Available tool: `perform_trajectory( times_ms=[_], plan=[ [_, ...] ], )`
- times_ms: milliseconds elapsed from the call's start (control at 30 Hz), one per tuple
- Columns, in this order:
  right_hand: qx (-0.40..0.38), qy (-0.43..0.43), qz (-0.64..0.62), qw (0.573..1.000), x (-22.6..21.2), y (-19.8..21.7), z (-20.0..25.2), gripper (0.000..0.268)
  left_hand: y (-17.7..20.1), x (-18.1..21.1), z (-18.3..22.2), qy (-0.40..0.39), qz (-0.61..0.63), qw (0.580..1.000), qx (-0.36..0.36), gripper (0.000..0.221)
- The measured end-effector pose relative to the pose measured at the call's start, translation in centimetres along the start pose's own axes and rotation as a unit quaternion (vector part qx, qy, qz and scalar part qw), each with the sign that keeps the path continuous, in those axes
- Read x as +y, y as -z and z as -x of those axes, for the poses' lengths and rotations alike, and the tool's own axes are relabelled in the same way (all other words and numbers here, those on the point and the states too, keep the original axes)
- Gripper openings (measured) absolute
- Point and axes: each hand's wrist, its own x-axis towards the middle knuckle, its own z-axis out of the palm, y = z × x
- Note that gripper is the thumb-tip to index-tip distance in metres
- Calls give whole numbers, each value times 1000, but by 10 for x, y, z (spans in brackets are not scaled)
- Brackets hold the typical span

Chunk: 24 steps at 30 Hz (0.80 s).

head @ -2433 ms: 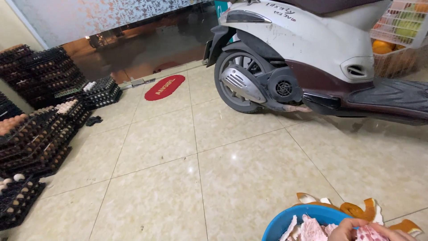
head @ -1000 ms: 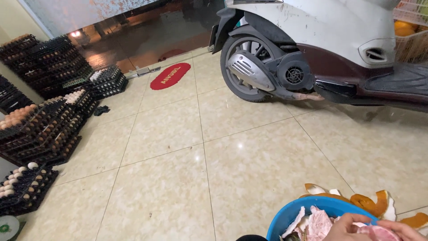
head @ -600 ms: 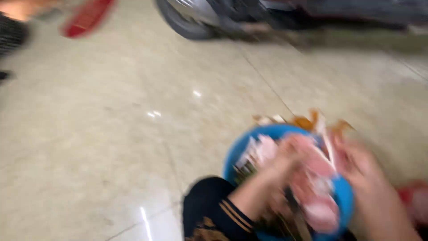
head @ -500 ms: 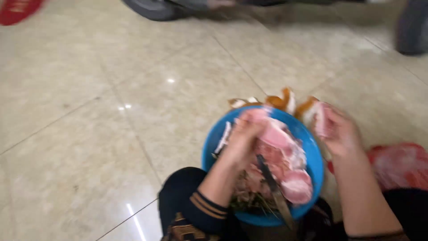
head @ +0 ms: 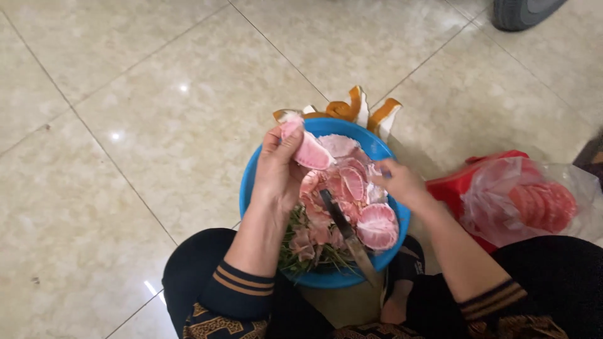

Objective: Peeling and segmenting pomelo fruit using a knife and hands to remove the pith and skin before placing them in a bag.

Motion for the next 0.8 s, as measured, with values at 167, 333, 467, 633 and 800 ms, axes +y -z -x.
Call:
perform_trajectory(
  times_ms=[167,333,467,633,800],
  plan=[
    [-147,-51,243,957,30,-31,45,70,-4,-1,-2,9,-7,1000,-10,27],
    [-25,-23,260,965,46,-83,86,58,-12,-9,3,18,-20,1000,-16,26],
    [-45,-57,151,986,37,-73,103,54,-9,-12,-1,17,-30,999,4,23],
    [96,-87,121,984,38,6,111,56,-15,-13,2,24,-24,999,35,23],
    [149,-84,-508,844,20,130,132,68,-51,-19,18,-2,-40,995,91,23]
  ],
)
